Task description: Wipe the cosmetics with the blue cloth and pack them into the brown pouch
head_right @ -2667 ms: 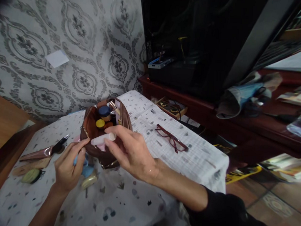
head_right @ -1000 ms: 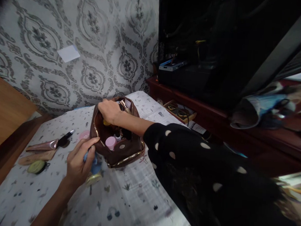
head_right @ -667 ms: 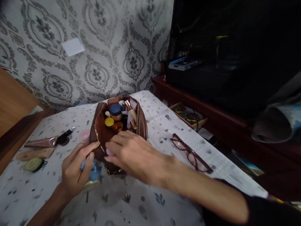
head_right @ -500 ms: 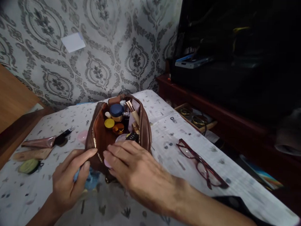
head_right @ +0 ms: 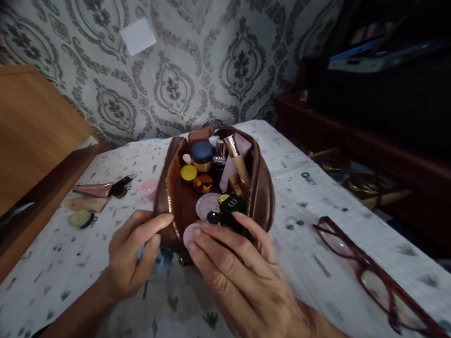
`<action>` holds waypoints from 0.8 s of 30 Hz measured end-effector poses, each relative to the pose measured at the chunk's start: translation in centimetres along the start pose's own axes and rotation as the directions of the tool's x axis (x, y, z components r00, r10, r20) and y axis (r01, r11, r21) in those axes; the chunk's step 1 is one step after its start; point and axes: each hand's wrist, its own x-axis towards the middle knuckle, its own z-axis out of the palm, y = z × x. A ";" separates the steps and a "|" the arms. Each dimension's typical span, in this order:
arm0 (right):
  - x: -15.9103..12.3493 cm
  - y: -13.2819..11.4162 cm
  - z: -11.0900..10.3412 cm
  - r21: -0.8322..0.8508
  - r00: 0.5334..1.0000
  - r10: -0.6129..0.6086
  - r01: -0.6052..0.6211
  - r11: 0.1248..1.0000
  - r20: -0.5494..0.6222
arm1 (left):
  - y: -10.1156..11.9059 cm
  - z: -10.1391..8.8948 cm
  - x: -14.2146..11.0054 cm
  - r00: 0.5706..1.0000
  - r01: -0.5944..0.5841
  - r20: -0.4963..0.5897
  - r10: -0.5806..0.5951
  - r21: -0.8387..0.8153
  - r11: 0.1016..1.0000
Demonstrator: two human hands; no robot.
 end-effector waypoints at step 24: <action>0.0 -1.2 0.8 0.004 0.994 -0.010 0.011 1.000 -0.111 | -0.3 0.2 0.1 0.999 -0.034 -0.035 0.032 -0.077 0.996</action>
